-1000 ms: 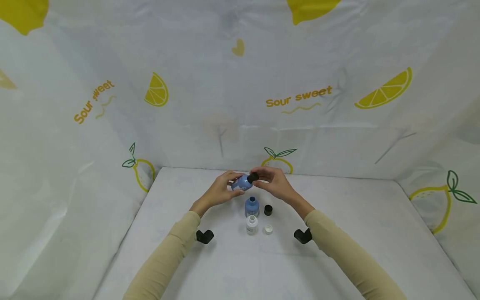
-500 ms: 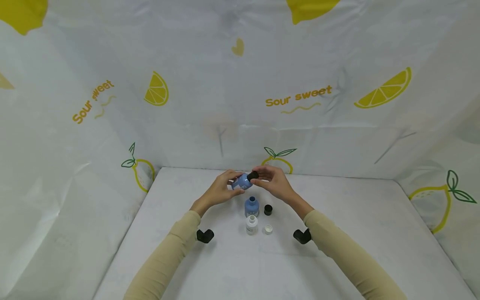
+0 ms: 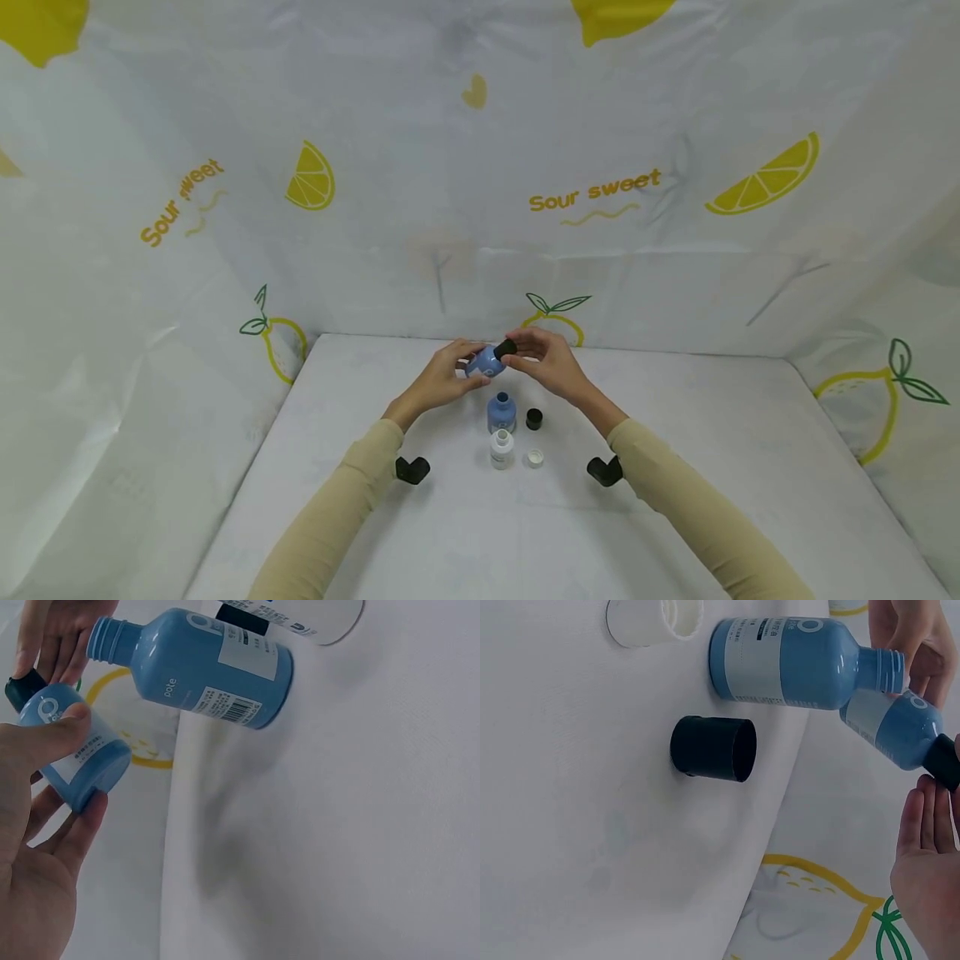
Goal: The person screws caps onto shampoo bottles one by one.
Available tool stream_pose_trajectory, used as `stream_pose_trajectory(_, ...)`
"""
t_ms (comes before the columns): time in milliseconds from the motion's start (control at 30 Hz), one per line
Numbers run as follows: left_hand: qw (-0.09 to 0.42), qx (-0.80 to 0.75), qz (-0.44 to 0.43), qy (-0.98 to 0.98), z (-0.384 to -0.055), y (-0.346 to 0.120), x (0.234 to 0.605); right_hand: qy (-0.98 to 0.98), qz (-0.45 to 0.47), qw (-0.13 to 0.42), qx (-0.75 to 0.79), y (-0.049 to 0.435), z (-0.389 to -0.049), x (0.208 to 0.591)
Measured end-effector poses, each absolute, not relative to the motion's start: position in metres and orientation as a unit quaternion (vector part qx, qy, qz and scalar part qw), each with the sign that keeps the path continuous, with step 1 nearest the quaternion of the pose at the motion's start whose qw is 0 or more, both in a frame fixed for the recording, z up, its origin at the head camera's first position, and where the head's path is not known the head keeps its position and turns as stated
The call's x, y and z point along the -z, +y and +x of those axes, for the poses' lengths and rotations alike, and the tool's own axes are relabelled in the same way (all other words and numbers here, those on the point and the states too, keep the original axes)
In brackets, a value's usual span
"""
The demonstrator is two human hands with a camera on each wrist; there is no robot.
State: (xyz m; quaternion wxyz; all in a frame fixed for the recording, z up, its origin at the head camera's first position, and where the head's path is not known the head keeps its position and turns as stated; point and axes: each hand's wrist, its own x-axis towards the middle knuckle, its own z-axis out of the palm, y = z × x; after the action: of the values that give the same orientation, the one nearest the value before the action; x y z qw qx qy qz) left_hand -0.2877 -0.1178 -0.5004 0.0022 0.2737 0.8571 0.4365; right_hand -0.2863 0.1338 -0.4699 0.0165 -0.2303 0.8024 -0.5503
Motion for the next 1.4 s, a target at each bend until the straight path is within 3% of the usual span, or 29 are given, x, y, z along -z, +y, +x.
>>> stream_pose_trajectory(367,0.053,-0.461,0.259,0.847,-0.295,-0.108,0.520,0.792,-0.217,0.005,0.571,0.153,-0.284,0.466)
stream_pose_trajectory(900,0.064,-0.468,0.236,0.849,-0.301,-0.097,0.549,0.810,-0.191,-0.003,0.554,0.168,-0.283,0.474)
stream_pose_trajectory(1400,0.068,-0.505,0.203,0.836,-0.290,-0.111,0.549,0.812,-0.190,0.004,0.551,0.165,-0.281,0.477)
